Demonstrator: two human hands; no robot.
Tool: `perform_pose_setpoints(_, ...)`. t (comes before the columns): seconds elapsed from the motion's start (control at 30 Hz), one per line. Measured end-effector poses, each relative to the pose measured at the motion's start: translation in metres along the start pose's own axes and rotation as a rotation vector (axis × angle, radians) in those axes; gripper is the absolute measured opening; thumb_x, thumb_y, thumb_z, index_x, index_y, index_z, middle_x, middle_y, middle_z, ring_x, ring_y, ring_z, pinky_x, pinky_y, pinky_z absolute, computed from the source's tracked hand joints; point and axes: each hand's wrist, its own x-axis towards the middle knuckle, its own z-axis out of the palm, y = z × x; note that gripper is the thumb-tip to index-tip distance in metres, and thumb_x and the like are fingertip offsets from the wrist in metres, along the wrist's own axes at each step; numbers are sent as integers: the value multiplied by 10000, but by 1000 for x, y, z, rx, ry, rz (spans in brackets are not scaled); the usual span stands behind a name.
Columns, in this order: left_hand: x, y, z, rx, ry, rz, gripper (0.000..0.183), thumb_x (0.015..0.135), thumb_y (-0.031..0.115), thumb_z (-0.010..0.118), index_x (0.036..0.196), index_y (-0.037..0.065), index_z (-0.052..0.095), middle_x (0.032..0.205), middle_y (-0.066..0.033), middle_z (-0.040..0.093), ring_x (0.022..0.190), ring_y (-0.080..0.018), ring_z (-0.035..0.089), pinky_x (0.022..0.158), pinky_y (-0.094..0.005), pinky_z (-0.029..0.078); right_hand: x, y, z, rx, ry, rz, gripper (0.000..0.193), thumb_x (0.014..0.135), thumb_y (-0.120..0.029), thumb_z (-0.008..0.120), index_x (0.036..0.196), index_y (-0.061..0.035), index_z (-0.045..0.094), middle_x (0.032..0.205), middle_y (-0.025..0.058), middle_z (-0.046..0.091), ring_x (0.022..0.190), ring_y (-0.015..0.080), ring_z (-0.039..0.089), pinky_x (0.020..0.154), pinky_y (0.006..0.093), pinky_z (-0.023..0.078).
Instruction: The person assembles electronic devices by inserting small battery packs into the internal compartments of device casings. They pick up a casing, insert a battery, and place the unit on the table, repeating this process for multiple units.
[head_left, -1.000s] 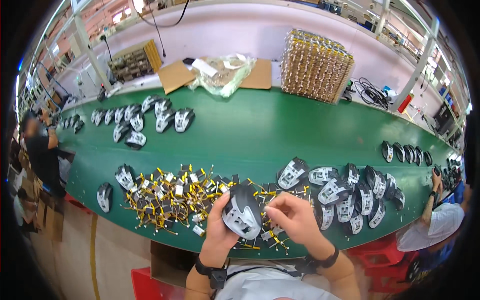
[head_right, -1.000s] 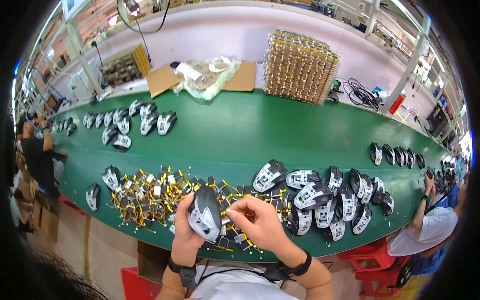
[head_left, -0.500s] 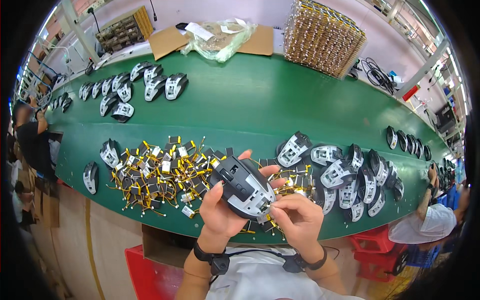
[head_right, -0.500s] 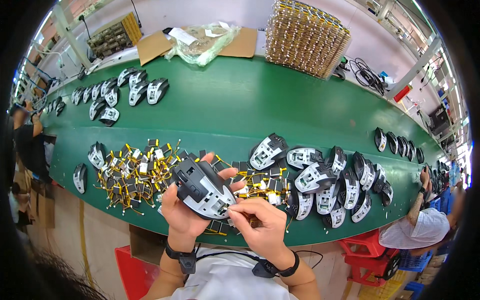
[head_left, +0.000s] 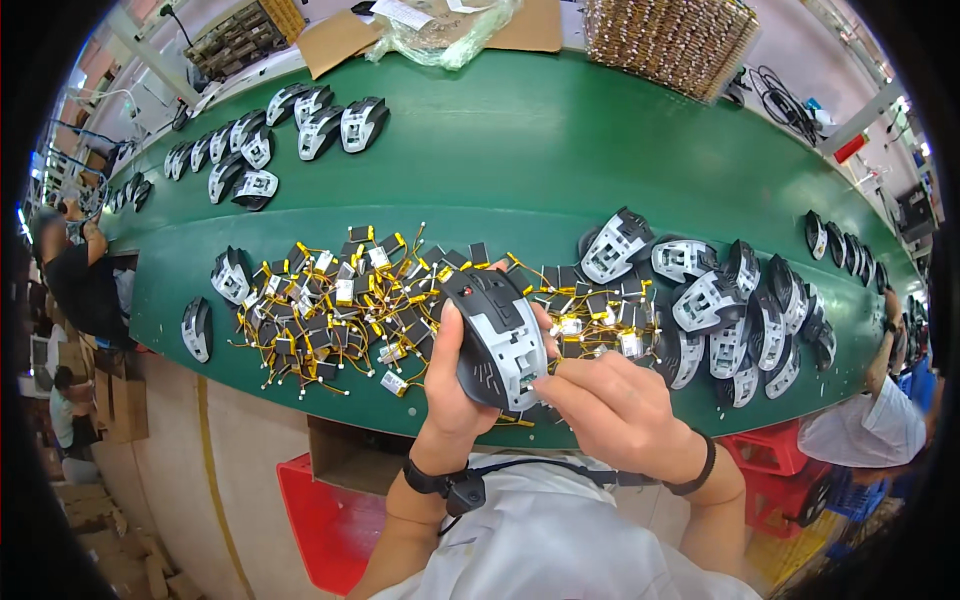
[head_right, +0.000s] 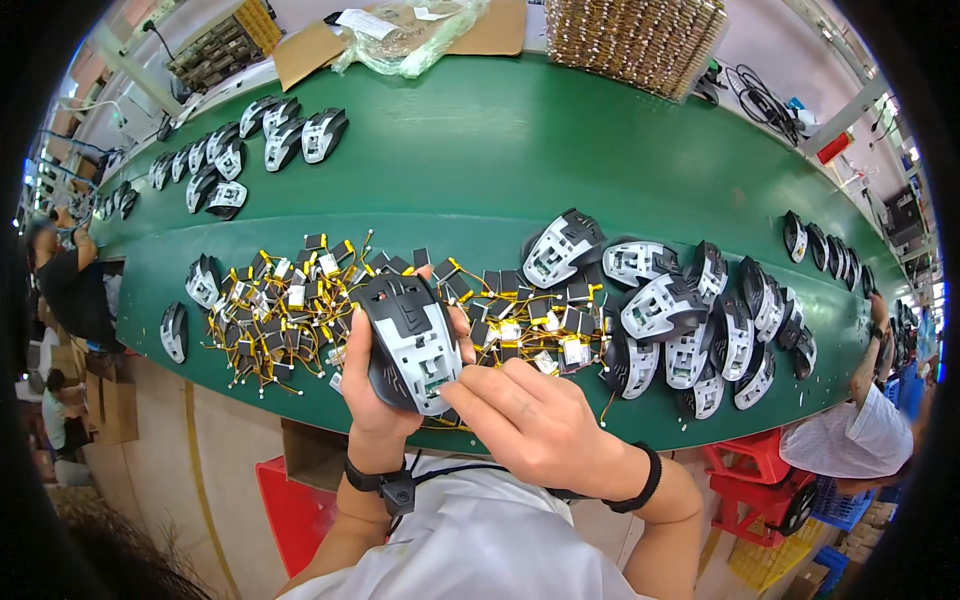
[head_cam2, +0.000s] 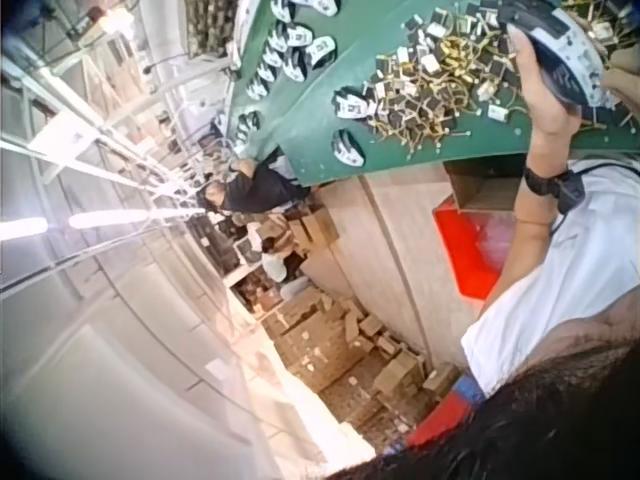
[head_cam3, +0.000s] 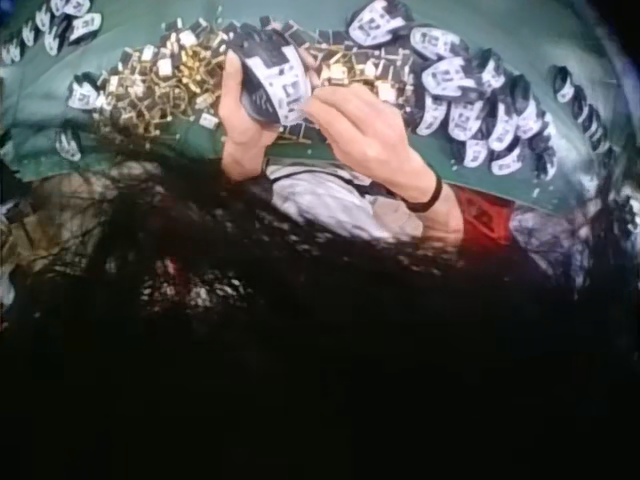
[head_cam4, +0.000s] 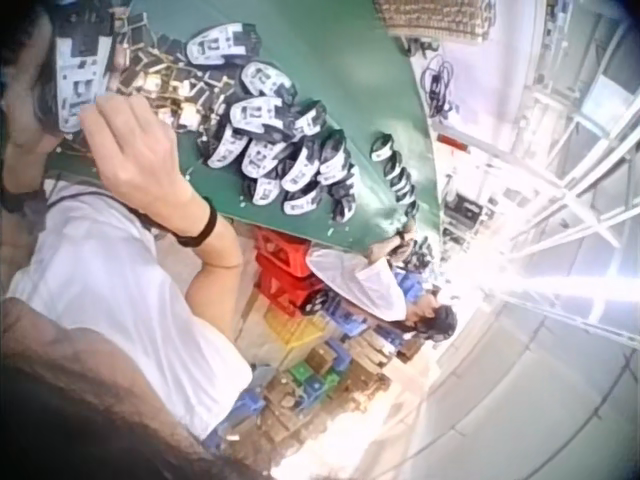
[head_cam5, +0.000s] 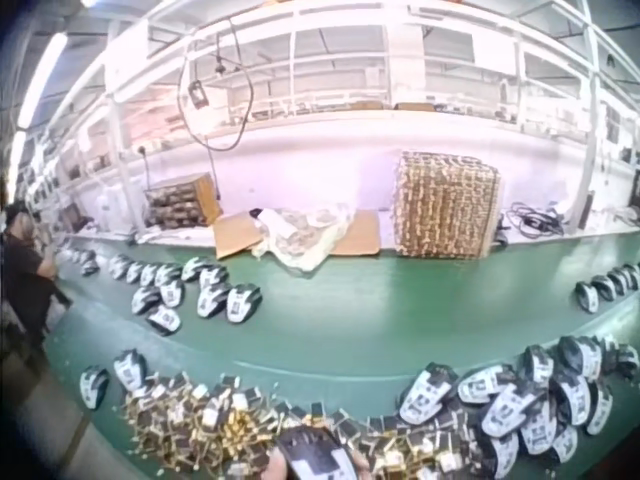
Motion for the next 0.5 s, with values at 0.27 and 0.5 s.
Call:
perform_pose_setpoints(0.27,-1,-6,-1,6,41,-34,672,1013,564,255,1409,41,399,1083,-219,610,890,-315,633,806,-410,522,10,0,-8,-117,-81,-105,321,633,-82,662,927,47,650,914,83,585,660,160,537,526,263,465)
perform_pose_setpoints(0.5,0,-12,5,3,108,-32,640,1028,548,231,1355,47,459,1057,-187,623,876,-285,635,793,-378,528,8,3,-10,-191,-141,-127,296,636,-102,640,896,40,645,868,54,556,693,146,515,512,239,435)
